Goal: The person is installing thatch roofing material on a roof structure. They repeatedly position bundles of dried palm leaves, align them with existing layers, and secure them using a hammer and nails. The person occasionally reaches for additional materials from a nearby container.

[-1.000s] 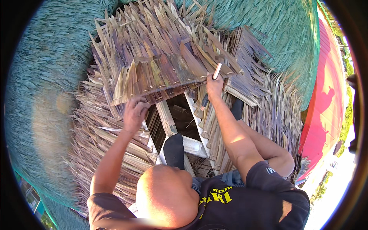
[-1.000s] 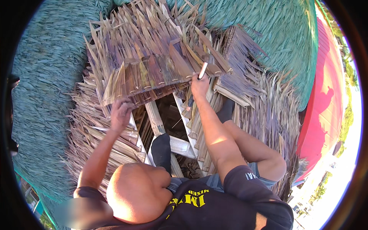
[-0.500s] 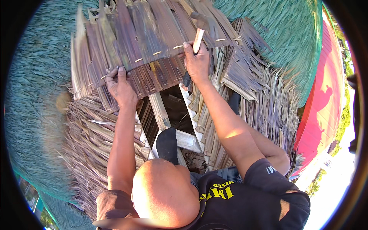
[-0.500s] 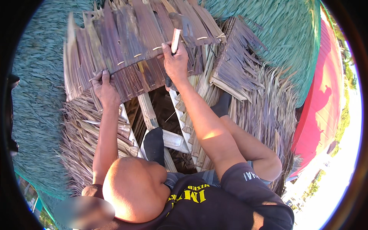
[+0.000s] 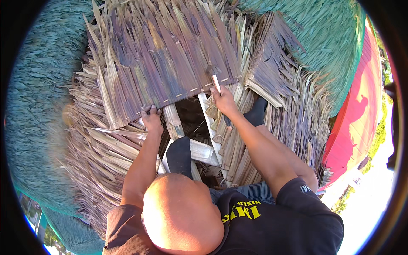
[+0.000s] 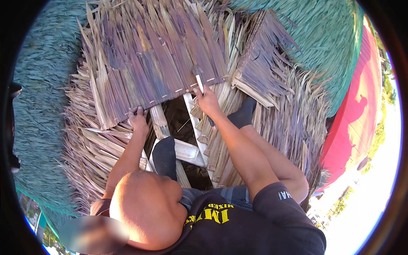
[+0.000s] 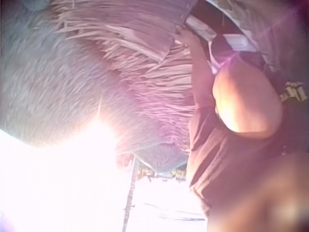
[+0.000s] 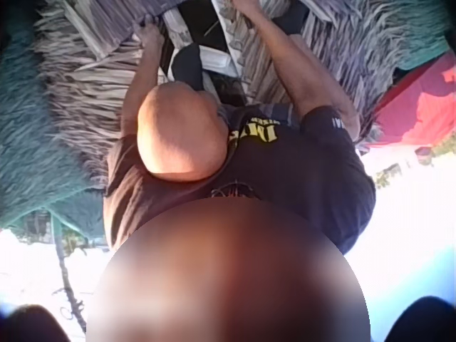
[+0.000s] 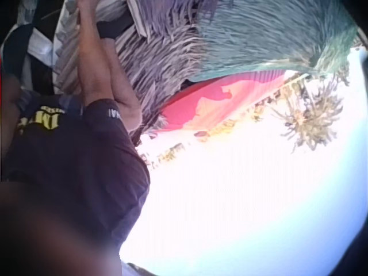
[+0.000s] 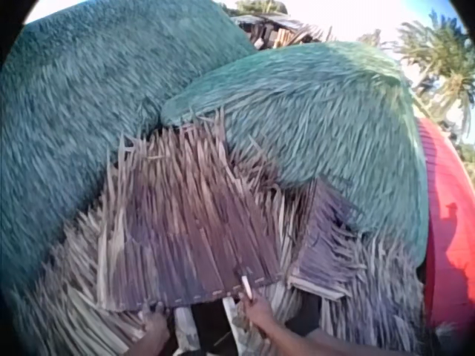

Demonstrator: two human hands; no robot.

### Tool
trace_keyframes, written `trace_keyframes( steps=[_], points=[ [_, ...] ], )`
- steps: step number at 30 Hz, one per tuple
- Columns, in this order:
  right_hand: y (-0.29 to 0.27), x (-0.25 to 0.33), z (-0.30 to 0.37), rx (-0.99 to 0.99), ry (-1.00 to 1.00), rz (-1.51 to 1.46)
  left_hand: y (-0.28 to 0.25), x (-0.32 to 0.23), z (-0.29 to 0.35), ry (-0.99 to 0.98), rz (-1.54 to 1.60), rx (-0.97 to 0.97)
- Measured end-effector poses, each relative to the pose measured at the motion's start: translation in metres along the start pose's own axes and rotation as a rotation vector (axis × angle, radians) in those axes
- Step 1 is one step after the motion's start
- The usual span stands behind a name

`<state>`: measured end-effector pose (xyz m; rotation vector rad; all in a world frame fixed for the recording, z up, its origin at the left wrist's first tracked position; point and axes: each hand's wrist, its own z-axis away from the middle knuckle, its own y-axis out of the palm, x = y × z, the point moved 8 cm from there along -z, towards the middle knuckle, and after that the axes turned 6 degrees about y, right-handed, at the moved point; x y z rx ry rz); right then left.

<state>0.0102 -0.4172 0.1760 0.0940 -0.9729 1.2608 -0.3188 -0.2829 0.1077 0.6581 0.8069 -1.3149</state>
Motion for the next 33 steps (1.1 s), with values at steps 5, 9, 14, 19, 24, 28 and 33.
trace_keyframes(
  steps=[5,9,14,19,24,28,33],
  points=[
    [-0.015,0.014,0.029,0.022,-0.006,0.162,-0.001,0.011,-0.011,-0.063,-0.075,-0.011],
    [-0.005,-0.001,0.040,0.097,0.107,0.390,-0.006,0.008,-0.011,-0.064,-0.025,0.026],
    [-0.003,-0.009,0.035,0.052,0.075,0.321,0.025,-0.012,0.051,-0.094,-0.259,0.265],
    [-0.006,-0.010,0.031,0.045,0.085,0.322,0.150,-0.057,0.087,0.668,-0.753,0.744],
    [-0.014,0.016,0.045,0.002,0.083,0.348,0.197,-0.036,0.061,0.726,-0.989,0.796],
    [-0.026,0.055,0.074,-0.009,-0.069,0.290,0.193,-0.024,0.061,0.699,-0.988,0.818],
    [-0.010,0.048,0.087,0.002,-0.035,0.331,0.194,-0.024,0.061,0.724,-1.026,0.830]
  ],
)
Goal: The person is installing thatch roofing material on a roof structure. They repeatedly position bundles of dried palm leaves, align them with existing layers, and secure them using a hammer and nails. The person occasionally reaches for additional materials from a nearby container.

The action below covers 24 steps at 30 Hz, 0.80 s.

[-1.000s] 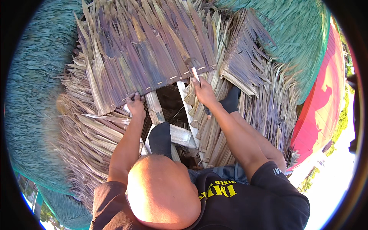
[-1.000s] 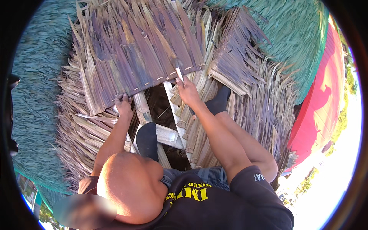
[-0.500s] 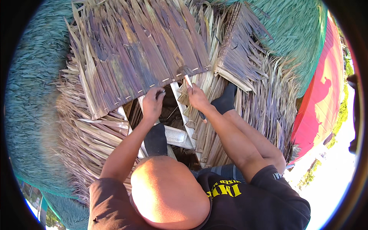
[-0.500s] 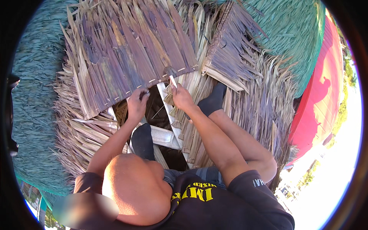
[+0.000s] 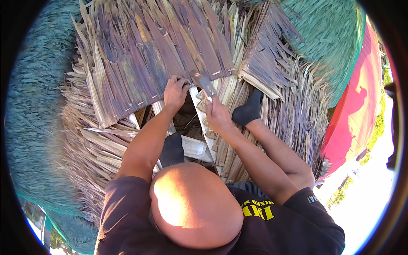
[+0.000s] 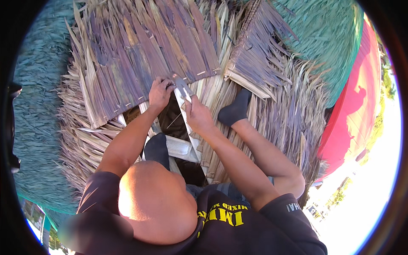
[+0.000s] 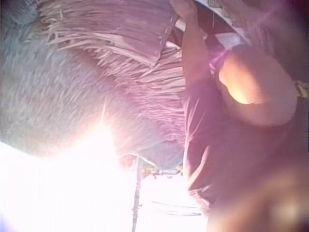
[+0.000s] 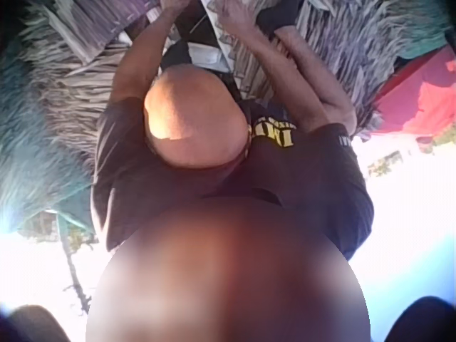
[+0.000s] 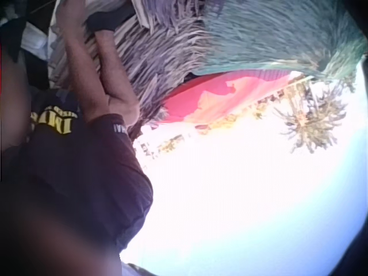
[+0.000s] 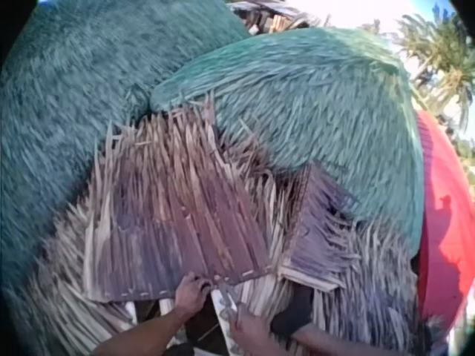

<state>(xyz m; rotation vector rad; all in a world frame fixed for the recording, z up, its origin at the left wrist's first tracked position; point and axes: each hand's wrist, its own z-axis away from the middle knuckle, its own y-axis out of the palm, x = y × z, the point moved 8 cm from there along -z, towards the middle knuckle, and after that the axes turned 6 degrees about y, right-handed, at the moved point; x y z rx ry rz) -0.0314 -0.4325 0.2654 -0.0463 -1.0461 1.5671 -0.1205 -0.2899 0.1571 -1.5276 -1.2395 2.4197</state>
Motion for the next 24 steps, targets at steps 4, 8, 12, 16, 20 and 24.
trace_keyframes(
  steps=[4,8,12,16,20,24],
  points=[
    [0.015,-0.025,-0.022,-0.065,0.056,0.033,-0.005,-0.007,-0.003,0.050,-0.017,-0.016],
    [0.028,-0.047,-0.028,0.002,0.153,0.077,-0.009,-0.019,0.026,0.110,-0.019,-0.162],
    [0.034,-0.051,-0.023,-0.006,0.160,0.102,0.063,0.047,0.091,-1.036,1.097,-0.060],
    [0.035,-0.045,-0.025,-0.020,0.145,0.081,0.062,0.072,0.061,-0.833,1.723,-0.702],
    [0.014,-0.019,-0.028,-0.009,0.117,0.079,0.069,0.081,0.055,-0.920,1.691,-0.794],
    [-0.030,0.017,-0.010,-0.082,0.020,-0.036,0.066,0.074,0.059,-0.917,1.675,-0.772]
  ],
)
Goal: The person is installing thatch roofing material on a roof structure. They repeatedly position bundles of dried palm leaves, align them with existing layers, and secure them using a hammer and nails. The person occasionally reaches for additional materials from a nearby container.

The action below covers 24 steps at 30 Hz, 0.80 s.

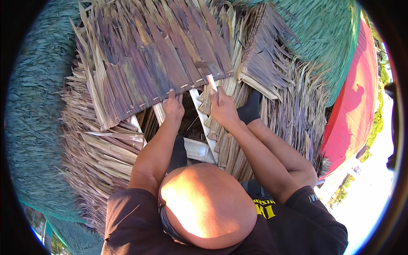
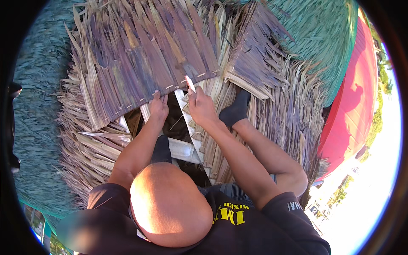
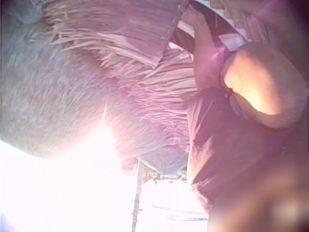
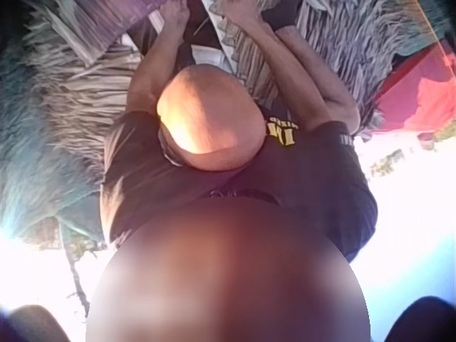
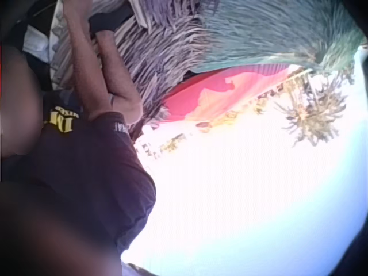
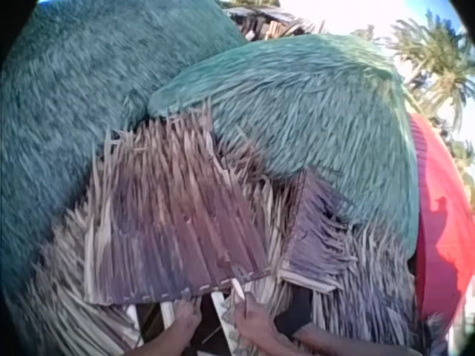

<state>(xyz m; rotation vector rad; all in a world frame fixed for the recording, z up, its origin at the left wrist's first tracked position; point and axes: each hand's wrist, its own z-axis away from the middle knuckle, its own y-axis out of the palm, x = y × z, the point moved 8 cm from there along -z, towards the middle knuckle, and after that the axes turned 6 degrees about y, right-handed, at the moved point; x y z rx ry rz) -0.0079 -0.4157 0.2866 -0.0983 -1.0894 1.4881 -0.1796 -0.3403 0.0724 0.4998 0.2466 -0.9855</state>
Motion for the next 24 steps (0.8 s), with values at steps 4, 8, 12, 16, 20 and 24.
trace_keyframes(
  steps=[4,8,12,16,20,24],
  points=[
    [-0.018,0.014,0.042,-0.146,-0.310,-0.311,-0.007,0.000,0.005,0.012,-0.033,-0.064],
    [0.013,0.014,0.037,-0.256,-0.425,-0.212,-0.003,0.000,0.005,0.031,-0.032,-0.048],
    [0.043,0.000,-0.029,0.027,0.063,0.110,0.002,-0.003,0.003,0.026,-0.088,-0.005],
    [-0.004,0.028,0.005,-0.313,-0.436,-0.240,-0.002,0.000,-0.001,-0.040,-0.141,-0.014],
    [0.049,-0.009,0.014,-0.113,-0.180,0.081,-0.009,-0.002,0.001,-0.154,-0.309,-0.047],
    [0.091,-0.041,-0.028,0.288,0.341,-0.585,0.000,-0.017,0.029,-0.379,-0.723,0.226]
  ],
)
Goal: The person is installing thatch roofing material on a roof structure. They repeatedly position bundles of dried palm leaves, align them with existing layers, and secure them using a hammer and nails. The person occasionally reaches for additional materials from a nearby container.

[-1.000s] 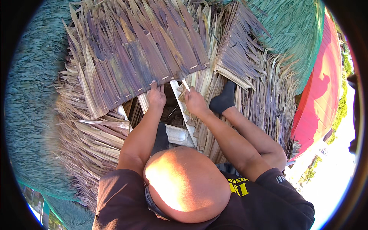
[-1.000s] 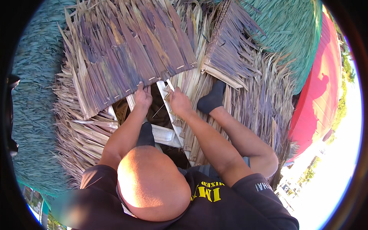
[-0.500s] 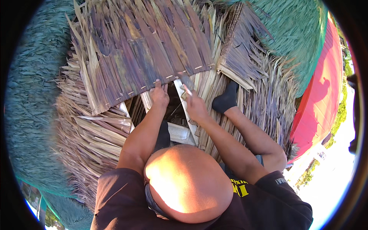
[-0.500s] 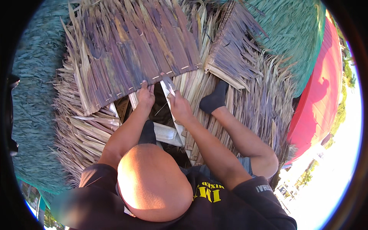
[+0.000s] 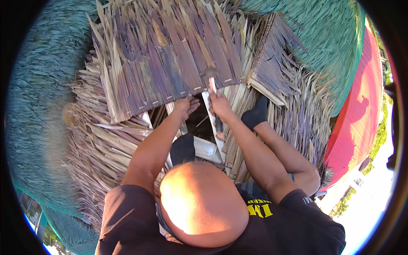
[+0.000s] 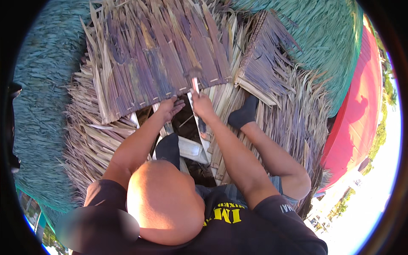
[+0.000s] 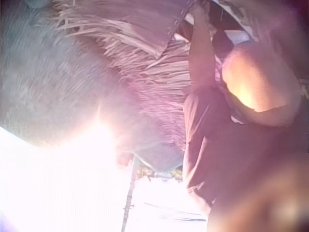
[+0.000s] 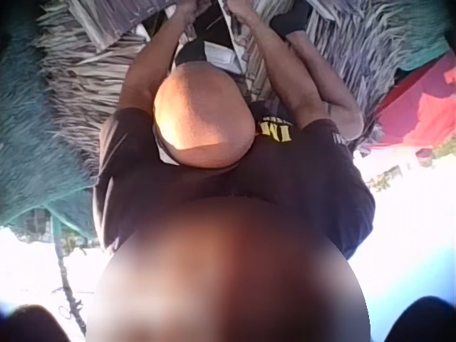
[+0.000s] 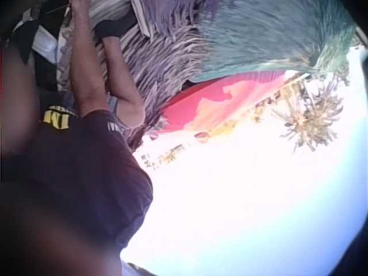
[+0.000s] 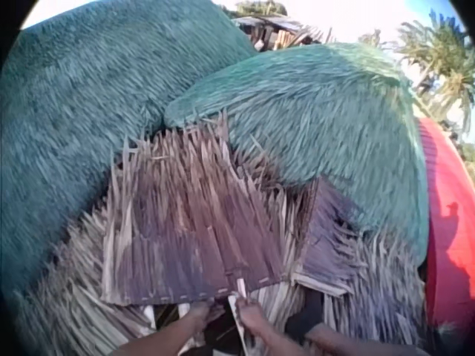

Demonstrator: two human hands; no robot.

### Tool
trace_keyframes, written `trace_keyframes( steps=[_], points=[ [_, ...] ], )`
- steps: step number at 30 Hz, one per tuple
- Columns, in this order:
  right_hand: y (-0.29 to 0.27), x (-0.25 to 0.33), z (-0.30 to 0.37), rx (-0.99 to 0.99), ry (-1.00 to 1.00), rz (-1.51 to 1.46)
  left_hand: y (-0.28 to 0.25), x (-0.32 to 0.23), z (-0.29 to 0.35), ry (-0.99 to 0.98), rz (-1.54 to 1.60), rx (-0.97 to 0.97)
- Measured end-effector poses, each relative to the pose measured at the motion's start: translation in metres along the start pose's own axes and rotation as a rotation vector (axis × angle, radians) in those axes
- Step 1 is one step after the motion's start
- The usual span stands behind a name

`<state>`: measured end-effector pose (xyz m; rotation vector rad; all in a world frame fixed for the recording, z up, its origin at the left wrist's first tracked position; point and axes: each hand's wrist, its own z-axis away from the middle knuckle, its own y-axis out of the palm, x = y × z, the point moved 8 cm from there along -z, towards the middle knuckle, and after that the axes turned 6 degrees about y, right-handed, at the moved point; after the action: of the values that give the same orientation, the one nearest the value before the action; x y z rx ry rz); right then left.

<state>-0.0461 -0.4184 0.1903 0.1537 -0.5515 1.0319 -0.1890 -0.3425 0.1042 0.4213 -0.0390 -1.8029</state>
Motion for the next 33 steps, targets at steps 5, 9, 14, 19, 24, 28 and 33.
trace_keyframes(
  steps=[5,9,14,19,24,28,33],
  points=[
    [0.032,0.047,0.015,0.426,0.107,-0.801,-0.002,-0.097,0.108,0.927,-0.667,-0.184],
    [0.065,0.071,0.020,0.618,0.046,-1.095,0.024,-0.127,0.175,1.355,-0.874,-0.093],
    [0.094,0.071,0.014,0.479,0.008,-1.103,0.032,-0.133,0.174,1.389,-1.204,-0.179],
    [0.116,0.070,0.017,0.575,0.087,-1.006,0.021,-0.127,0.163,1.400,-1.354,-0.278],
    [0.132,0.042,0.002,0.547,0.276,-0.860,-0.026,-0.110,0.158,1.272,-1.029,-0.195],
    [0.133,0.029,0.004,0.469,0.183,-0.363,-0.105,-0.112,0.153,1.232,-0.831,-0.345],
    [0.128,-0.001,0.021,0.228,0.207,-0.240,-0.179,-0.120,0.130,1.064,-1.041,-0.467]
  ],
)
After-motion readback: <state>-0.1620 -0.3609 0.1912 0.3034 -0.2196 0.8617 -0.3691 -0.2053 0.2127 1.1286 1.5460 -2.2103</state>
